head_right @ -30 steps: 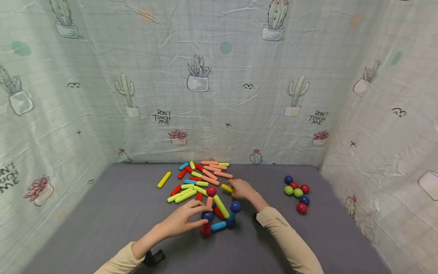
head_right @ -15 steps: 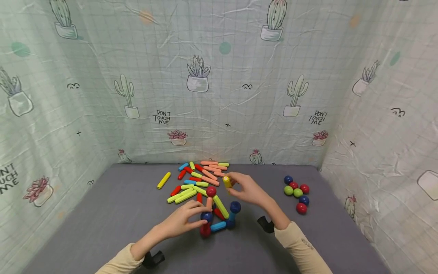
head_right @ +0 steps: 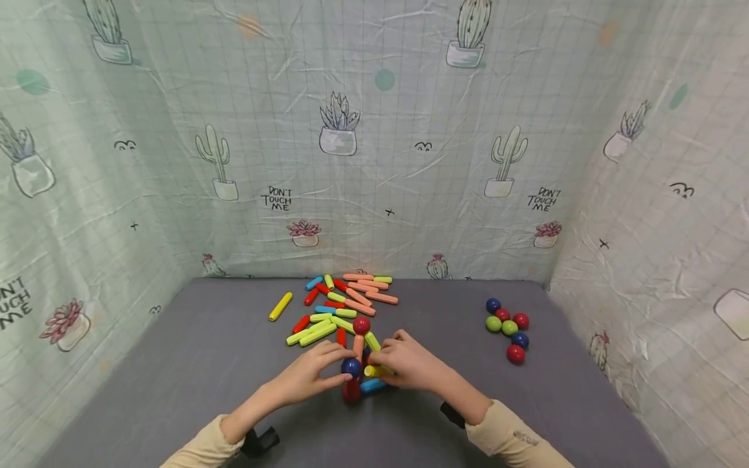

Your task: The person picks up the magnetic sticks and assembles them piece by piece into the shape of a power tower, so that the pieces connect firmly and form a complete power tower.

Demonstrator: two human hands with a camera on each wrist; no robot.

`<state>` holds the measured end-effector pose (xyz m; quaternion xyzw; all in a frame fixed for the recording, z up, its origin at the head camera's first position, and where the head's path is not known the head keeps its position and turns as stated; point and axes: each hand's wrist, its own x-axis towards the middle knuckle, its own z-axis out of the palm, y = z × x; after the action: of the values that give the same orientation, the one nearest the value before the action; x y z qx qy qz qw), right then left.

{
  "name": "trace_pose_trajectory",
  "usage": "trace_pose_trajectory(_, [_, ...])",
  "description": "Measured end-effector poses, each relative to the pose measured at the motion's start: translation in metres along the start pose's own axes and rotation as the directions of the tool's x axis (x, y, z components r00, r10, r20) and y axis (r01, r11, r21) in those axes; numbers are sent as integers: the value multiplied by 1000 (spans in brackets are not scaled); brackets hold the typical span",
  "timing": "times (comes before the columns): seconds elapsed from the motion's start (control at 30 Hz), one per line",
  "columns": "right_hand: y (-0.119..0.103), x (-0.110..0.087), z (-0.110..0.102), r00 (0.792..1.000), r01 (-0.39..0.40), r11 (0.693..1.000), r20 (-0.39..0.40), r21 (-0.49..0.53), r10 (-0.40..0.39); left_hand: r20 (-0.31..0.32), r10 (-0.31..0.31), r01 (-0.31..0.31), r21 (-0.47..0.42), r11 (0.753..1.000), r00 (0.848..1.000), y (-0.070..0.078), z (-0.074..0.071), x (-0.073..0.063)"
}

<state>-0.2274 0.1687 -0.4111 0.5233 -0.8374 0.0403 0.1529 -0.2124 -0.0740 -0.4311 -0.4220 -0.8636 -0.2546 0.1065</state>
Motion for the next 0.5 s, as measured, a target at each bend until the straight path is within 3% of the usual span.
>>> trace_pose_trajectory(0.17, [1, 2, 10, 999, 24, 996, 43, -90, -20, 12, -13, 13, -5, 1000, 1000, 1, -1, 0])
trace_pose_trajectory(0.5, [-2, 4, 13, 996, 0, 990, 90, -142, 13, -3, -1, 1, 1, 1000, 1000, 3, 3, 2])
